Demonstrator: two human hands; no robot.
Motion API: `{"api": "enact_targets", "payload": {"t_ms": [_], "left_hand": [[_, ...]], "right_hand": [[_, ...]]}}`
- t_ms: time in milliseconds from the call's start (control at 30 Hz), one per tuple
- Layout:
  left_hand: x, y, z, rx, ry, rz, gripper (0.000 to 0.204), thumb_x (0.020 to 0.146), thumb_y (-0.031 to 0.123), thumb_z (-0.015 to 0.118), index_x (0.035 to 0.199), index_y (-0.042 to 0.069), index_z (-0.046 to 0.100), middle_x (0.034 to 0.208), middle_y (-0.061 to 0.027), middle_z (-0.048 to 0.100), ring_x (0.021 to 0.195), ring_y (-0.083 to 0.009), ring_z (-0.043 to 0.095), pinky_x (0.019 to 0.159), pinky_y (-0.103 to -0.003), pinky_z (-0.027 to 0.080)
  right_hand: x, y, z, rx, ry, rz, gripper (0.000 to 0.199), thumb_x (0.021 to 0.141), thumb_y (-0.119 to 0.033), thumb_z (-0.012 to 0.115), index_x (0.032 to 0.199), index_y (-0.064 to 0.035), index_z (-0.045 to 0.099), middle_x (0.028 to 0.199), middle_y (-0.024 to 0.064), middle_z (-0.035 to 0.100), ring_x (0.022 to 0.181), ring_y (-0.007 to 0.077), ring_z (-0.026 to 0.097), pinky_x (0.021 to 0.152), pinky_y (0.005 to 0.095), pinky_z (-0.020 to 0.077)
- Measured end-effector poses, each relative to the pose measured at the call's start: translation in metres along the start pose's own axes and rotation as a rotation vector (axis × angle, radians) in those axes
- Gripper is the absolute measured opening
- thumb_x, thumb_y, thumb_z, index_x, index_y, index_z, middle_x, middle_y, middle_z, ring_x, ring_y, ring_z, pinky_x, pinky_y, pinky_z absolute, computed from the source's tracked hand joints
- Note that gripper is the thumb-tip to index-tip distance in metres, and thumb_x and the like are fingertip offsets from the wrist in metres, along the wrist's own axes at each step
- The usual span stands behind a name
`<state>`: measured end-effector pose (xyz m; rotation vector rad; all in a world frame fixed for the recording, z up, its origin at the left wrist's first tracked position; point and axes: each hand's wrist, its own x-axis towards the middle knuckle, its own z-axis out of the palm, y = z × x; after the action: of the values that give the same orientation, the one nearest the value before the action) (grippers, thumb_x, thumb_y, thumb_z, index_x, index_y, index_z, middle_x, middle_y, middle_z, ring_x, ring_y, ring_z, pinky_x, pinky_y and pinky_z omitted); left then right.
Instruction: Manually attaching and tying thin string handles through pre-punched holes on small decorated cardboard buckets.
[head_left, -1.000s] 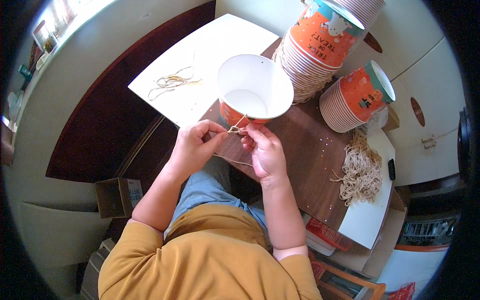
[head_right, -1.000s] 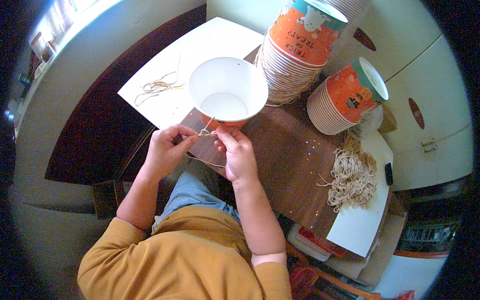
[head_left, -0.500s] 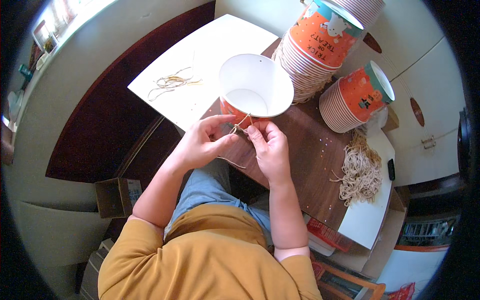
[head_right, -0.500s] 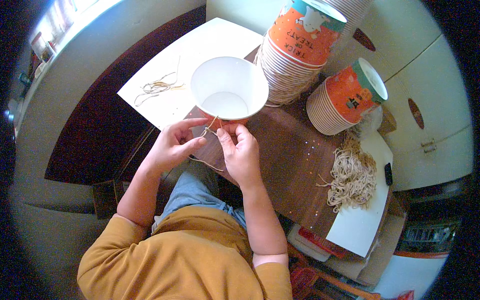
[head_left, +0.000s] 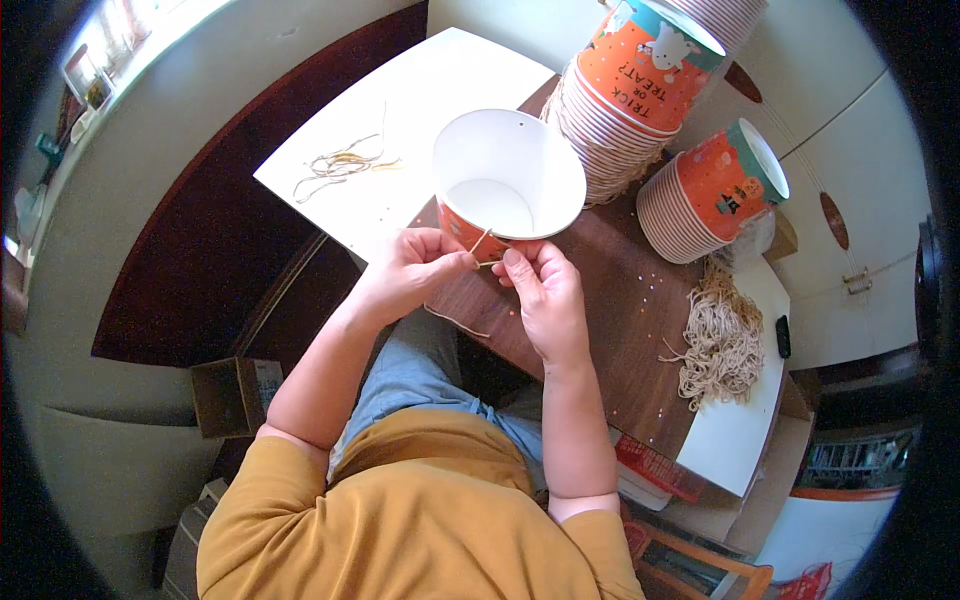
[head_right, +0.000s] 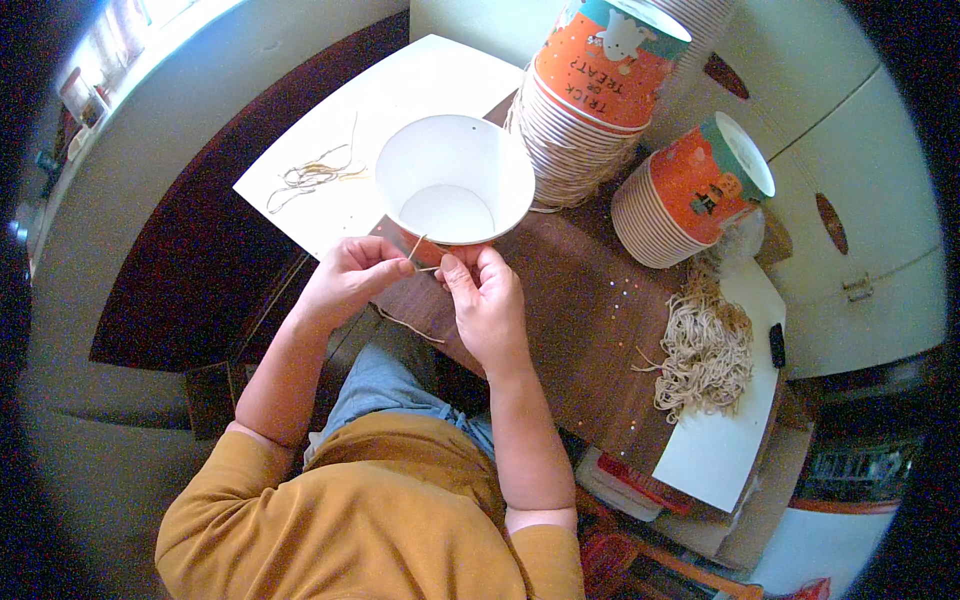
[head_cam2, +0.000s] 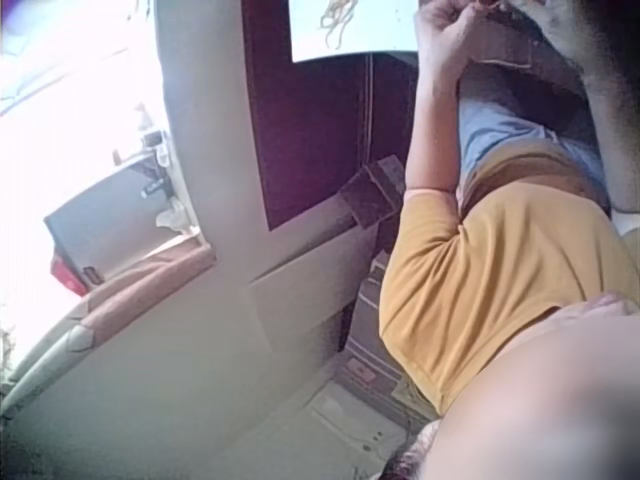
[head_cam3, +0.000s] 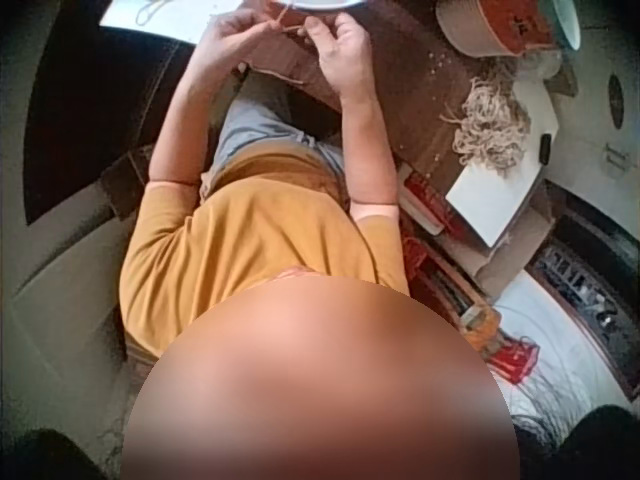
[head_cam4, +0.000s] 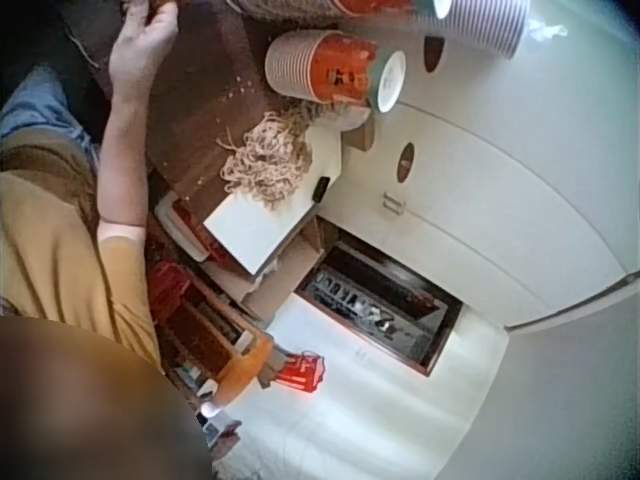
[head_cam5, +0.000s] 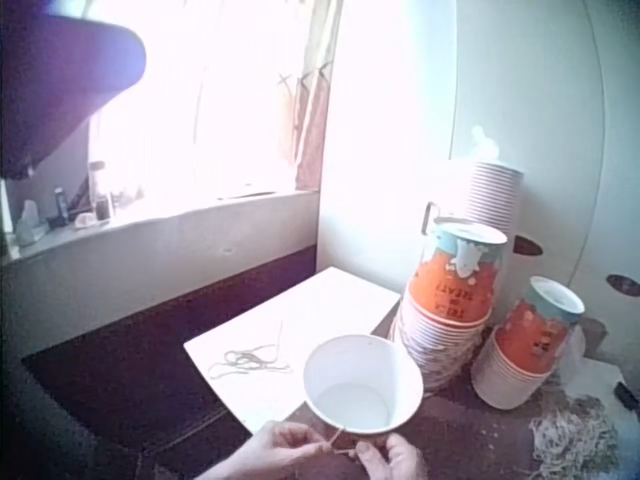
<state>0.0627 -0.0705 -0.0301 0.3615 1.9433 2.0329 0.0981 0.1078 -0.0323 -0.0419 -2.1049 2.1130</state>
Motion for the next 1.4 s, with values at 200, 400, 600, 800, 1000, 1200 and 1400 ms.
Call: {"api": "enact_targets", "payload": {"t_ms": [200, 400, 600, 800, 1000, 1200, 1400], "left_hand": [[-0.003, 0.011, -0.005, -0.059, -0.06, -0.088, 0.014, 0.088, 0.017, 0.067, 0.083, 0.004, 0.065, 0.072, 0.0065, 0.058, 0.062, 0.0001, 0.046, 0.052, -0.017, 0.035], [-0.004, 0.012, -0.004, -0.186, -0.091, -0.018, 0.013, 0.089, 0.015, 0.066, 0.085, 0.003, 0.064, 0.077, 0.0038, 0.062, 0.068, -0.0018, 0.052, 0.059, -0.018, 0.042], [-0.002, 0.002, -0.006, -0.142, -0.064, 0.005, 0.014, 0.088, 0.015, 0.066, 0.087, 0.001, 0.064, 0.079, 0.0015, 0.063, 0.069, -0.0028, 0.054, 0.06, -0.018, 0.043], [-0.003, 0.014, 0.0, -0.057, -0.03, -0.005, 0.017, 0.087, 0.017, 0.068, 0.086, 0.0, 0.066, 0.074, 0.0024, 0.061, 0.065, -0.0021, 0.051, 0.056, -0.018, 0.04], [0.0, 0.006, -0.007, 0.107, -0.016, 0.058, 0.017, 0.087, 0.019, 0.068, 0.085, 0.001, 0.066, 0.069, 0.0049, 0.058, 0.061, -0.0014, 0.047, 0.051, -0.018, 0.037], [-0.001, 0.009, -0.013, 0.034, -0.02, -0.073, 0.015, 0.087, 0.02, 0.068, 0.085, 0.005, 0.067, 0.074, 0.0057, 0.06, 0.065, -0.0015, 0.048, 0.057, -0.018, 0.038], [-0.001, 0.013, -0.013, -0.012, -0.025, -0.097, 0.014, 0.087, 0.019, 0.062, 0.084, 0.006, 0.067, 0.067, 0.0067, 0.056, 0.056, -0.0013, 0.044, 0.05, -0.018, 0.034]], "right_hand": [[-0.001, -0.008, 0.003, -0.056, 0.014, 0.069, 0.018, 0.094, -0.018, 0.06, 0.099, -0.0006, 0.061, 0.089, 0.0044, 0.065, 0.077, 0.0085, 0.058, 0.072, 0.0233, 0.0472], [-0.008, 0.001, 0.011, 0.429, -0.095, 0.273, 0.014, 0.09, -0.016, 0.064, 0.098, -0.0046, 0.064, 0.094, 0.0049, 0.067, 0.075, 0.0087, 0.058, 0.069, 0.0218, 0.0453], [-0.008, 0.011, 0.021, 0.488, -0.086, 0.224, 0.016, 0.088, -0.021, 0.067, 0.093, -0.0055, 0.067, 0.087, 0.0021, 0.067, 0.075, 0.0085, 0.056, 0.072, 0.0231, 0.0433], [-0.009, 0.007, 0.02, 0.342, -0.066, 0.128, 0.013, 0.09, -0.015, 0.066, 0.091, -0.0021, 0.067, 0.086, 0.0003, 0.065, 0.076, 0.0058, 0.055, 0.072, 0.0212, 0.0449], [-0.007, 0.007, 0.021, 0.245, -0.009, 0.088, 0.017, 0.09, -0.016, 0.065, 0.091, 0.0006, 0.067, 0.084, 0.0001, 0.066, 0.074, 0.0055, 0.055, 0.07, 0.0218, 0.0458], [-0.003, 0.006, 0.016, 0.069, 0.01, 0.072, 0.016, 0.091, -0.017, 0.065, 0.092, -0.0014, 0.065, 0.085, 0.0025, 0.065, 0.075, 0.0072, 0.056, 0.071, 0.0221, 0.0447], [-0.001, 0.004, 0.015, 0.079, 0.035, 0.063, 0.016, 0.091, -0.018, 0.064, 0.094, -0.0016, 0.065, 0.085, 0.0024, 0.065, 0.074, 0.0074, 0.056, 0.069, 0.0224, 0.0447]]}}
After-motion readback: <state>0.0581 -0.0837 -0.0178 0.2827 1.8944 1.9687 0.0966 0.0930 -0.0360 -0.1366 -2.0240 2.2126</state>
